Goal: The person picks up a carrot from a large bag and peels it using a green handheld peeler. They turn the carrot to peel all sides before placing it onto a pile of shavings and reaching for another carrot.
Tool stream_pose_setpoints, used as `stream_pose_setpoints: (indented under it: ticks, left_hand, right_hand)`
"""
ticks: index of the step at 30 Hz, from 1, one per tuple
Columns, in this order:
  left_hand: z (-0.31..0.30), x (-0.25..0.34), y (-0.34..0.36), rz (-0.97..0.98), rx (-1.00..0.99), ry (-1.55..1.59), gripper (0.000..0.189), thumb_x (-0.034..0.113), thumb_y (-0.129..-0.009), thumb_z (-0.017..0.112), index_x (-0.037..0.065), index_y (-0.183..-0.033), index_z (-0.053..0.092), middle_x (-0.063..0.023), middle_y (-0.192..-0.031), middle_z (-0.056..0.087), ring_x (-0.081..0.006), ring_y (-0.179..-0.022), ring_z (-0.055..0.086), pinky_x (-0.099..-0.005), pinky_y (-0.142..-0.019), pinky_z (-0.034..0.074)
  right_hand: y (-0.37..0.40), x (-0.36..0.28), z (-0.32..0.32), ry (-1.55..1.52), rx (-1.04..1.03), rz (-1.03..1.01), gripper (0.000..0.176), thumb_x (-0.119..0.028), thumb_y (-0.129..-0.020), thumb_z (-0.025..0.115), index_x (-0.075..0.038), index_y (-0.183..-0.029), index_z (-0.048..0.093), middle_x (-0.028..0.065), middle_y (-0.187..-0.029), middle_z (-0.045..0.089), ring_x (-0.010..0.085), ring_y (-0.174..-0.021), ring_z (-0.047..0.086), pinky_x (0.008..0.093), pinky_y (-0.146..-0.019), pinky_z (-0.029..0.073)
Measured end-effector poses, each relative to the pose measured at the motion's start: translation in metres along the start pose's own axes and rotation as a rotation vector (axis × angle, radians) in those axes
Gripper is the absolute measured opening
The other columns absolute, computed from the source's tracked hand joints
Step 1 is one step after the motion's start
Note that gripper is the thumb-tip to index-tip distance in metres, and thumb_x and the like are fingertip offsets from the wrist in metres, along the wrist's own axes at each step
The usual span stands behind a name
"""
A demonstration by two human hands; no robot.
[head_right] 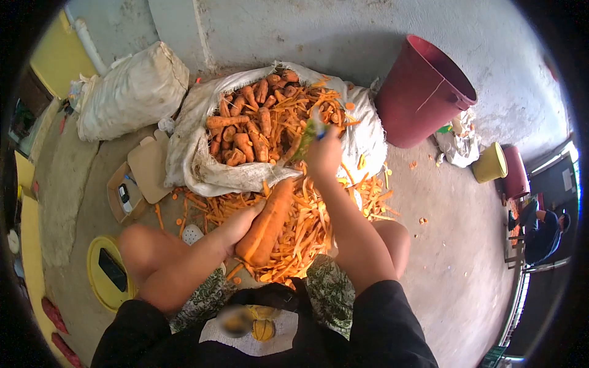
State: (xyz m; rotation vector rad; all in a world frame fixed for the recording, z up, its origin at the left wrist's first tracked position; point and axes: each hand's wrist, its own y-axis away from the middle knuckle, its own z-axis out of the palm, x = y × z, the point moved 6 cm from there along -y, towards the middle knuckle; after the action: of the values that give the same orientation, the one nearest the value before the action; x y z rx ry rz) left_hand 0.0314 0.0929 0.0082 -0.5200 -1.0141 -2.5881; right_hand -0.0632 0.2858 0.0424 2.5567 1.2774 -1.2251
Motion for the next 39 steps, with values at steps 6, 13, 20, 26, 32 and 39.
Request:
stream_pose_setpoints:
  ticks: [6,13,20,26,32,39]
  left_hand:
    - [-0.014,0.020,0.003,0.103,-0.008,-0.150,0.045,0.042,-0.091,0.035,0.003,-0.110,0.044,-0.0119,-0.089,0.058,-0.0199,-0.075,0.060,-0.0341,-0.067,0.052]
    - [-0.042,0.039,-0.002,0.195,0.129,0.045,0.041,0.040,-0.090,0.039,0.005,-0.110,0.045,-0.0100,-0.091,0.057,-0.0194,-0.079,0.060,-0.0360,-0.069,0.052]
    - [-0.051,0.046,0.001,0.210,0.078,0.162,0.035,0.032,-0.092,0.032,0.004,-0.109,0.043,-0.0136,-0.088,0.057,-0.0278,-0.080,0.060,-0.0405,-0.067,0.053]
    - [-0.038,0.039,-0.008,0.167,0.001,0.278,0.030,0.028,-0.089,0.041,0.005,-0.108,0.048,-0.0112,-0.089,0.059,-0.0230,-0.077,0.061,-0.0352,-0.066,0.052]
    - [-0.033,0.038,-0.015,0.166,-0.049,0.319,0.030,0.028,-0.093,0.031,0.006,-0.104,0.049,-0.0061,-0.087,0.059,-0.0169,-0.075,0.060,-0.0328,-0.065,0.052]
    - [-0.029,0.035,-0.020,0.096,0.039,0.282,0.036,0.031,-0.095,0.019,0.007,-0.108,0.044,-0.0068,-0.093,0.056,-0.0174,-0.082,0.058,-0.0349,-0.071,0.051]
  right_hand:
    - [-0.025,0.023,0.007,-0.370,0.018,0.064,0.027,-0.022,-0.088,0.047,0.002,-0.076,0.045,0.0173,-0.062,0.052,0.0287,-0.051,0.047,0.0386,-0.051,0.038]
    - [0.048,-0.047,0.009,-0.401,-0.372,-0.167,0.029,-0.023,-0.088,0.048,0.002,-0.076,0.041,0.0166,-0.056,0.041,0.0258,-0.048,0.036,0.0384,-0.050,0.035]
    - [0.034,-0.040,0.005,-0.423,-0.333,-0.072,0.027,-0.023,-0.088,0.048,0.001,-0.076,0.042,0.0105,-0.053,0.041,0.0171,-0.048,0.041,0.0336,-0.047,0.034]
    - [0.066,-0.051,0.018,-0.864,-0.570,0.223,0.021,-0.023,-0.088,0.052,-0.002,-0.088,0.051,0.0027,-0.066,0.053,0.0082,-0.054,0.047,0.0234,-0.049,0.039]
    - [0.087,-0.074,0.002,-0.631,-0.515,-0.090,0.026,-0.023,-0.084,0.057,0.001,-0.091,0.050,0.0072,-0.064,0.053,0.0111,-0.056,0.048,0.0280,-0.052,0.040]
    - [0.083,-0.066,-0.002,-0.444,-0.422,-0.075,0.022,-0.019,-0.085,0.054,0.001,-0.077,0.048,0.0050,-0.055,0.043,0.0111,-0.050,0.037,0.0293,-0.047,0.034]
